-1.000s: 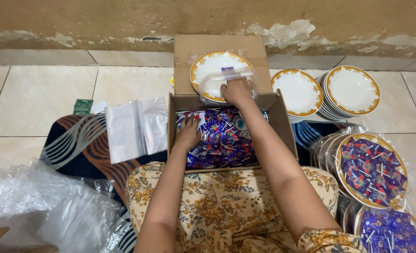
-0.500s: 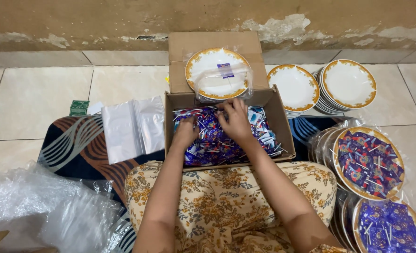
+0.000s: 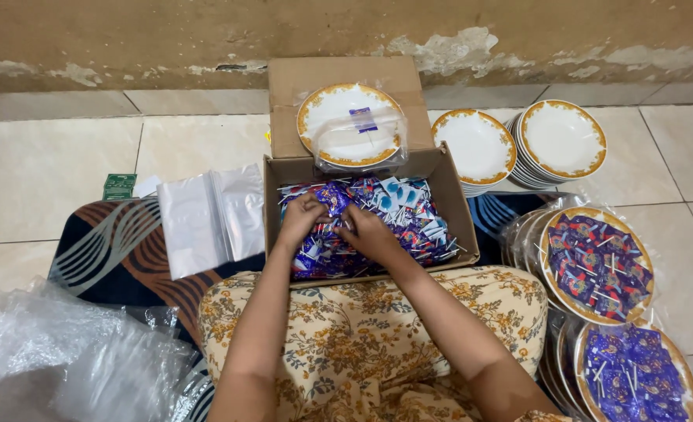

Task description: Packing small sachets and decorative plates into a cardboard box

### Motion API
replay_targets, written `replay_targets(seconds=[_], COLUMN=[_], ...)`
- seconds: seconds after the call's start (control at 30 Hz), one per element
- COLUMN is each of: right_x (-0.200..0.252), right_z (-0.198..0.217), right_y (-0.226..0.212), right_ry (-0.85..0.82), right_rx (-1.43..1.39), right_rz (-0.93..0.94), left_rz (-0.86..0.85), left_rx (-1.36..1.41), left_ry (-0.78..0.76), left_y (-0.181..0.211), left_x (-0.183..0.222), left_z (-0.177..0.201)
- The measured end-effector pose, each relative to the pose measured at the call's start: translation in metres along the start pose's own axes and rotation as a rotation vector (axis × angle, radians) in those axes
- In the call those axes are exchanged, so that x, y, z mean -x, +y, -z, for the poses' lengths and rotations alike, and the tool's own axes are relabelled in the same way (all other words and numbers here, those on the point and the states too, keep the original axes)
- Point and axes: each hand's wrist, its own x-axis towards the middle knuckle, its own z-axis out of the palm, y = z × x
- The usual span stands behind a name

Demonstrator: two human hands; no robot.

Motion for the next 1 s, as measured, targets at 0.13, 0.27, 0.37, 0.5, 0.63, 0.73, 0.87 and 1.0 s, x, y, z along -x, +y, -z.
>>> replay_targets(seconds=[0.13, 0.27, 0.37, 0.5, 0.63, 0.73, 0.87, 1.0], right_x=[-0.005, -0.005, -0.004, -0.003, -0.011, -0.023, -0.050, -0.086], right_z=[-0.012, -0.004, -0.011, 0.001, 0.010, 0.016, 0.047, 0.065], right_y=[0.010, 0.007, 0.017, 0.010, -0.001, 0.000, -0.015, -0.015], right_ry=[0.095, 0.210, 0.226, 0.325, 0.483, 0.593, 0.665, 0.638], right_rx=[0.060, 0.089, 0.082, 0.002, -0.012, -0.015, -0.014, 0.121], right_rz=[0.005, 0.035, 0.016, 0.012, 0.099, 0.096, 0.137, 0.149], left_rz=[0.009, -0.073, -0.093, -0.118, -0.136, -0.158, -0.139, -0.118], left_rx=[0.122, 0.012, -0.006, 0.105, -0.034, -0.364, -0.963, -1.051], left_ry=[-0.059, -0.071, -0.076, 0.020, 0.174, 0.328, 0.258, 0.251], left_y=[-0.010, -0.012, -0.002, 0.019, 0.041, 0.047, 0.033, 0.032], left_x=[-0.005, -0.008, 0.001, 0.009, 0.023, 0.028, 0.019, 0.019], left_z=[0.002, 0.005, 0.002, -0.002, 0.003, 0.001, 0.003, 0.006])
